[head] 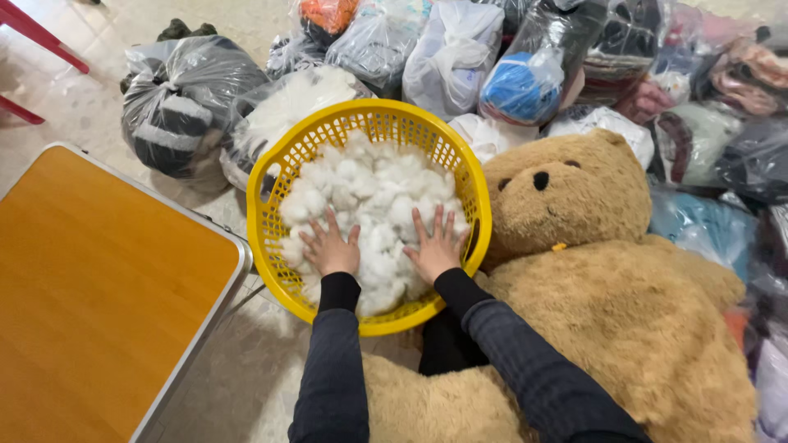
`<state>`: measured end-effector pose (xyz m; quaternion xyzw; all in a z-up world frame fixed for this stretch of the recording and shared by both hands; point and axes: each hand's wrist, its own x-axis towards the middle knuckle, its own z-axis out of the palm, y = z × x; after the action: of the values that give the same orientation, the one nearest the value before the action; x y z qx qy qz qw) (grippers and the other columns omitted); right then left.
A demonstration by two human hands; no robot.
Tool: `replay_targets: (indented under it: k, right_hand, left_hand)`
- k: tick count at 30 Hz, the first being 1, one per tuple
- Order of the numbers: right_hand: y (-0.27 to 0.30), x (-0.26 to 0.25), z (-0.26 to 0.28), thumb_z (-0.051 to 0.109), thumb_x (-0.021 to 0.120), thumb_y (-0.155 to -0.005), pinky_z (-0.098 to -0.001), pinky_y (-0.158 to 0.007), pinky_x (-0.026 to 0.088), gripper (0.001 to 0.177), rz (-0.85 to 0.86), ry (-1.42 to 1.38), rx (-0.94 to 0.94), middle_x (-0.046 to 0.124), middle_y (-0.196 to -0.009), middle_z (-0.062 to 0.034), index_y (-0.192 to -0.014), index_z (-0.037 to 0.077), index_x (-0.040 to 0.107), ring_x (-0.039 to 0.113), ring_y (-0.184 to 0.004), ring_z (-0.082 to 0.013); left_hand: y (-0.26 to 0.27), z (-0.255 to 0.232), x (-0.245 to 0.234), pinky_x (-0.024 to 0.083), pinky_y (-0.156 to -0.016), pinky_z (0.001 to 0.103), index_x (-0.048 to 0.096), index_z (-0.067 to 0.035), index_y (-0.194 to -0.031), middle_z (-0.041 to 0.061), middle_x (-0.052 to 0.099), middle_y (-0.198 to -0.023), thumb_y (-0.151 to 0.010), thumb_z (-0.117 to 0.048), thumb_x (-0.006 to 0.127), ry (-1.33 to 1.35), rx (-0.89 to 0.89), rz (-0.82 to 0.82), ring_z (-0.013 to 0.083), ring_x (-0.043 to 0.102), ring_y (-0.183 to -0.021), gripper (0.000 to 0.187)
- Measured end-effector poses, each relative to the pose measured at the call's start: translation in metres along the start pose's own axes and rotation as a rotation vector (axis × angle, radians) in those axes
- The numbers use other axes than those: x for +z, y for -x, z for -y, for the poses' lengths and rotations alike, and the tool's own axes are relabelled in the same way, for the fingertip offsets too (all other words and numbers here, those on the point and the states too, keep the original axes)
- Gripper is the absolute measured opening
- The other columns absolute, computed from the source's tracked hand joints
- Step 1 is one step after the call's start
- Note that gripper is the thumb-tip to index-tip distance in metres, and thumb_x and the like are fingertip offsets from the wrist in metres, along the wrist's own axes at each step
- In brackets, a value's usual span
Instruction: The person sits on the floor and repeatedly takes handfuls of white stuffing from a yellow basket to fill a large brown teddy bear. The person pushes the stuffing into the bear's body and pats it down to distribute the material.
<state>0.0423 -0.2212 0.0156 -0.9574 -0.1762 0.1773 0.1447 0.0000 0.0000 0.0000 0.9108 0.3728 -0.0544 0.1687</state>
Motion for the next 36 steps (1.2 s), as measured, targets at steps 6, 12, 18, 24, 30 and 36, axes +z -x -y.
replay_targets:
  k: [6, 12, 18, 24, 30, 36]
  right_hand:
    - [0.069, -0.042, 0.014, 0.046, 0.063, -0.092, -0.0803, -0.111, -0.001, 0.093, -0.21, 0.08, -0.035, 0.0, -0.17, -0.0224, -0.165, 0.034, 0.006, -0.001, -0.155, -0.0486]
    - [0.154, -0.067, -0.018, 0.037, 0.063, -0.093, -0.0799, -0.113, -0.002, 0.08, -0.395, 0.099, -0.063, 0.015, -0.167, -0.0277, -0.162, 0.023, 0.025, 0.003, -0.155, -0.0479]
    - [0.258, -0.084, -0.07, 0.032, 0.057, -0.101, -0.0811, -0.113, -0.004, 0.069, -0.528, 0.146, 0.024, 0.018, -0.167, -0.0246, -0.163, 0.02, 0.031, 0.005, -0.156, -0.0474]
    - [0.34, -0.079, -0.123, 0.031, 0.053, -0.098, -0.0821, -0.11, -0.005, 0.071, -0.572, 0.19, 0.124, 0.014, -0.168, -0.028, -0.163, 0.013, 0.031, 0.001, -0.155, -0.0499]
    - [0.376, -0.055, -0.159, 0.033, 0.046, -0.106, -0.079, -0.113, -0.006, 0.062, -0.555, 0.276, 0.197, 0.012, -0.171, -0.0227, -0.162, 0.01, 0.033, 0.002, -0.159, -0.0435]
    - [0.409, -0.147, -0.104, 0.037, 0.045, -0.103, -0.0779, -0.114, -0.006, 0.07, -0.502, 0.21, 0.126, 0.012, -0.17, -0.0251, -0.162, 0.002, 0.031, 0.002, -0.156, -0.0467]
  left_hand:
    - [0.065, -0.036, -0.038, 0.014, -0.117, 0.07, 0.014, -0.024, -0.168, 0.02, 0.014, -0.17, -0.088, -0.057, 0.061, -0.083, 0.204, -0.151, 0.0556, 0.008, -0.15, 0.098]
    - [0.172, -0.092, -0.049, 0.009, -0.116, 0.074, 0.028, -0.02, -0.161, 0.023, 0.023, -0.166, -0.096, -0.056, 0.058, -0.007, 0.524, -0.158, 0.0534, 0.011, -0.152, 0.08]
    - [0.281, -0.137, -0.057, 0.009, -0.114, 0.075, 0.033, -0.019, -0.161, 0.027, 0.028, -0.163, -0.098, -0.054, 0.058, 0.015, 0.801, -0.145, 0.0536, 0.016, -0.151, 0.076]
    - [0.355, -0.17, -0.056, 0.01, -0.118, 0.071, 0.037, -0.023, -0.157, 0.022, 0.03, -0.163, -0.092, -0.05, 0.061, -0.069, 0.939, -0.051, 0.0467, 0.018, -0.152, 0.075]
    - [0.408, -0.178, -0.033, 0.004, -0.117, 0.07, 0.036, -0.023, -0.156, 0.021, 0.03, -0.162, -0.095, -0.053, 0.051, -0.206, 1.038, -0.012, 0.0457, 0.017, -0.151, 0.07]
    - [0.507, -0.217, 0.011, 0.004, -0.125, 0.072, 0.016, -0.01, -0.167, 0.022, 0.011, -0.174, -0.107, -0.067, 0.039, -1.977, 0.241, -0.3, 0.0445, 0.008, -0.16, 0.086]
